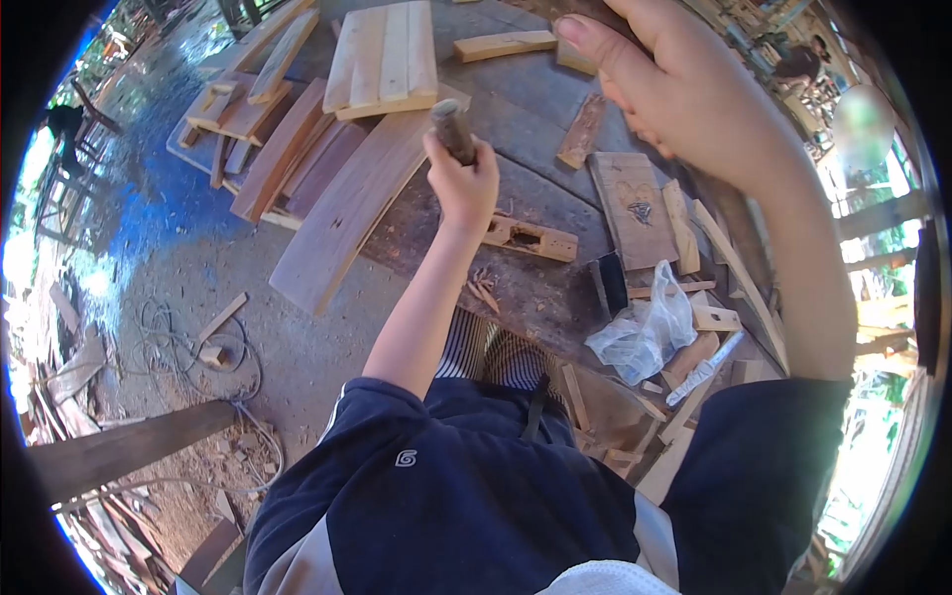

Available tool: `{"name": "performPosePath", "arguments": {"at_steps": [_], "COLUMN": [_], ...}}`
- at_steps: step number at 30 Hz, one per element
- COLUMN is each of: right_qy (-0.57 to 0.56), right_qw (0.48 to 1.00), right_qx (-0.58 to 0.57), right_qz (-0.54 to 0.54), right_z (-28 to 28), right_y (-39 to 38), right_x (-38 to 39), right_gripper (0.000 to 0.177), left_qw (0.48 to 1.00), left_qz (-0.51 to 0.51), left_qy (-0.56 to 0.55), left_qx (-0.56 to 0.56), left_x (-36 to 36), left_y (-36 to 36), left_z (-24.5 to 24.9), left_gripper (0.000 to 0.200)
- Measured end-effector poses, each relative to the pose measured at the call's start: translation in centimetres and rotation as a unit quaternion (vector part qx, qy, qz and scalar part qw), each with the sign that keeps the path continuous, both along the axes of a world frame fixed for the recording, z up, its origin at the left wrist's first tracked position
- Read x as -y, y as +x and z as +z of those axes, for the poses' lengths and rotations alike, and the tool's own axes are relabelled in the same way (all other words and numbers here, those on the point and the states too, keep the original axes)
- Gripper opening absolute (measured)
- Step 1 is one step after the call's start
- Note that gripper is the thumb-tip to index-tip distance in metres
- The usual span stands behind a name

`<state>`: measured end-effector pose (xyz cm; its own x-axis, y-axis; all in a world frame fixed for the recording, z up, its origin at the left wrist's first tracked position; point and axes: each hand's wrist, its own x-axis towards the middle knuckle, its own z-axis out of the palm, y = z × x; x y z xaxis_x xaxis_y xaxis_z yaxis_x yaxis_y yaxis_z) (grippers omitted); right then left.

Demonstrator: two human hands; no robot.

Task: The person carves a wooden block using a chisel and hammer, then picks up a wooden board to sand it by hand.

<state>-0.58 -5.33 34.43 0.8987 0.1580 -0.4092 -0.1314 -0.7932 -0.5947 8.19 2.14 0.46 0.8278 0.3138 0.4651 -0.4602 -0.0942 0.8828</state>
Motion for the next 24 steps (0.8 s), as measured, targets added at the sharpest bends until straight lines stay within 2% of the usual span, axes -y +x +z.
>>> {"name": "performPosePath", "arguments": {"at_steps": [2,3,4,5,6,8,10,13,15,17,19,22,23,24], "right_qy": [-0.004,-0.024,-0.041,-0.017,-0.017,0.023,0.090,0.129,0.247,0.286,0.330,0.352,0.374,0.374], "right_qw": [0.999,0.979,0.934,0.928,0.927,0.939,0.960,0.941,0.912,0.891,0.860,0.831,0.823,0.822], "right_qx": [0.044,0.202,0.354,0.372,0.372,0.338,0.213,0.249,0.130,0.132,0.127,0.116,0.112,0.115], "right_qz": [0.002,0.008,0.015,0.033,0.030,-0.052,-0.158,-0.190,-0.302,-0.326,-0.369,-0.414,-0.413,-0.414], "right_z": [-3.1,-6.3,-8.8,-10.0,-11.2,-13.5,-16.0,-19.5,-20.6,-23.1,-24.9,-26.6,-27.1,-27.6], "right_y": [-0.7,-1.8,-2.9,-3.6,-4.8,-7.4,-10.0,-13.6,-15.7,-17.4,-18.6,-19.6,-19.6,-19.5], "right_x": [1.7,2.3,2.9,3.5,3.9,4.5,5.9,6.8,6.9,6.9,6.7,5.5,5.3,5.2], "right_gripper": [0.067,0.039,0.022,0.017,0.017,0.022,0.022,0.022,0.021,0.020,0.020,0.020,0.020,0.020], "left_qw": [0.999,0.999,0.998,0.998,0.998,0.995,0.994,0.966,0.964,0.962,0.983,0.990,0.990,0.976], "left_qz": [0.010,0.000,-0.008,0.013,0.010,-0.043,-0.041,-0.071,-0.077,-0.083,-0.050,-0.073,-0.077,-0.104], "left_qy": [-0.001,-0.031,-0.058,-0.015,-0.013,-0.093,-0.096,-0.246,-0.251,-0.255,-0.179,-0.117,-0.117,-0.184], "left_qx": [0.044,0.032,0.019,0.063,0.064,0.011,0.022,-0.021,-0.032,-0.045,-0.006,-0.008,-0.006,-0.049], "left_x": [0.1,0.1,0.0,-0.2,-0.2,-0.3,-0.5,-0.9,-0.9,-1.0,-0.5,-0.3,-0.2,-0.3], "left_y": [-0.3,-0.7,-0.8,-0.8,-0.6,0.1,0.7,-0.5,-0.5,0.0,1.2,1.3,0.8,0.2], "left_z": [0.2,0.2,0.2,-0.2,-0.9,-2.2,-2.5,0.7,0.8,0.2,-1.4,-2.0,-1.5,-1.0], "left_gripper": [0.030,0.027,0.025,0.029,0.029,0.037,0.042,0.043,0.037,0.033,0.037,0.040,0.040,0.048]}}
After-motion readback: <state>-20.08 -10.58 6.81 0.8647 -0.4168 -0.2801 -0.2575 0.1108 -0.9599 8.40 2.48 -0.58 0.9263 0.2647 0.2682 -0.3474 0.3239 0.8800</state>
